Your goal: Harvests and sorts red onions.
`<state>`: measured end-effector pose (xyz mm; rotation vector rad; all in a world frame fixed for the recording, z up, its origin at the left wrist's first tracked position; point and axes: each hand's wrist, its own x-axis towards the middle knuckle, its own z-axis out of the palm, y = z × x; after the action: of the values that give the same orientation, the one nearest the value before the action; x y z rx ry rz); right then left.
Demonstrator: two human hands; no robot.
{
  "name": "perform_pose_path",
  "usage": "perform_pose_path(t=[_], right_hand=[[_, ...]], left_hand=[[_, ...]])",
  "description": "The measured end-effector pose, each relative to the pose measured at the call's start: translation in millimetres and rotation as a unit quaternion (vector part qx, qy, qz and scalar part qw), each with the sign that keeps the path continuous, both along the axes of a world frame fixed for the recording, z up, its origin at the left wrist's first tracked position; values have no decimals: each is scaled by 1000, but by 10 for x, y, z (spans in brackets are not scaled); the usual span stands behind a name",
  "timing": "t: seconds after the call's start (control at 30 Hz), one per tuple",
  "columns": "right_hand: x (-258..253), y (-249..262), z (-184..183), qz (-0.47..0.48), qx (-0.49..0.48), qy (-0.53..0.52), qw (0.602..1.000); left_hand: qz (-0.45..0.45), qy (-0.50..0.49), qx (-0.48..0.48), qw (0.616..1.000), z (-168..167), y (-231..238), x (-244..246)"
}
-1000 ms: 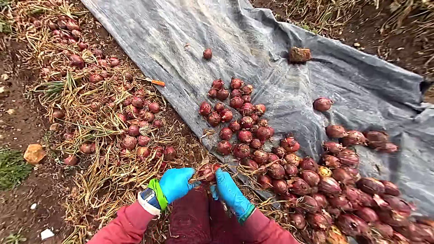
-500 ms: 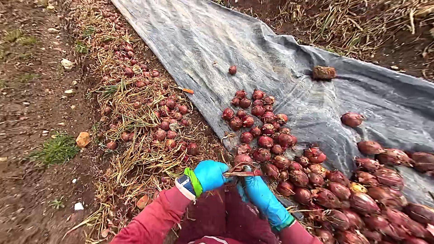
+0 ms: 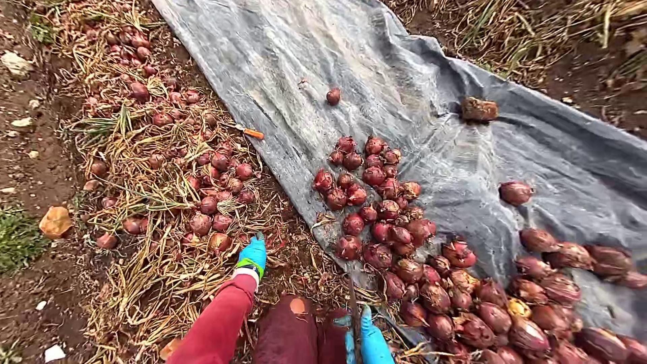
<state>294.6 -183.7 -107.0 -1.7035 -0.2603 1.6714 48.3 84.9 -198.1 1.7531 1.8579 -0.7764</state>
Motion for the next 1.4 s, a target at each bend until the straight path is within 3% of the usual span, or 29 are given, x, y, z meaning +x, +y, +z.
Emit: perform_pose_path(t=[0.17, 0.3, 0.4, 0.47, 0.53, 0.6, 0.67, 0.73, 0.8, 0.83, 0.93, 1.0, 1.07, 1.13, 1.2, 1.3, 1.4], right_hand=[[-30, 263, -102, -60, -17, 56, 996], [-12, 632, -164, 28, 11, 73, 997], [-114, 770, 89, 115, 157, 91, 977], [-171, 803, 377, 97, 246, 59, 963], [-169, 727, 623, 117, 273, -11, 955], [-154, 594, 793, 169, 255, -70, 950], [-121, 366, 887, 203, 219, -61, 952], [-89, 109, 915, 199, 214, -56, 955], [-64, -89, 841, 191, 205, -73, 957], [-58, -175, 795, 232, 192, -80, 950], [-135, -300, 846, 356, 205, -89, 907], [-197, -197, 1212, 344, 179, -118, 914], [-136, -54, 1308, 274, 173, -138, 936], [55, 114, 976, 124, 243, -136, 952], [276, 312, 814, 31, 236, -145, 960], [400, 455, 463, 53, 171, -138, 974], [307, 324, 88, 93, 100, -70, 988]], left_hand=[[-52, 1, -101, 994, 342, 402, -54], [-11, -236, -83, 968, 1229, 216, 101], [8, -390, -72, 918, 1841, -196, 247], [-41, -389, -69, 918, 2098, -480, 323], [-82, -374, -88, 920, 2311, -713, 320], [-151, -315, -99, 932, 2483, -841, 272], [-197, -205, -63, 957, 2585, -947, 191], [-159, -154, -5, 975, 2563, -1027, 75], [-76, -228, 55, 969, 2530, -1225, -11], [-57, -269, 61, 960, 2553, -1392, 10], [-171, -271, -40, 946, 2695, -1863, 290], [-261, -257, -77, 927, 2723, -1892, 450], [-233, -250, -46, 938, 2651, -1638, 425], [-118, -208, 20, 971, 2430, -1163, 222], [31, -189, 75, 979, 2040, -712, -123], [137, -124, 123, 975, 1375, -188, -457], [206, -60, 77, 974, 652, 2, -478]])
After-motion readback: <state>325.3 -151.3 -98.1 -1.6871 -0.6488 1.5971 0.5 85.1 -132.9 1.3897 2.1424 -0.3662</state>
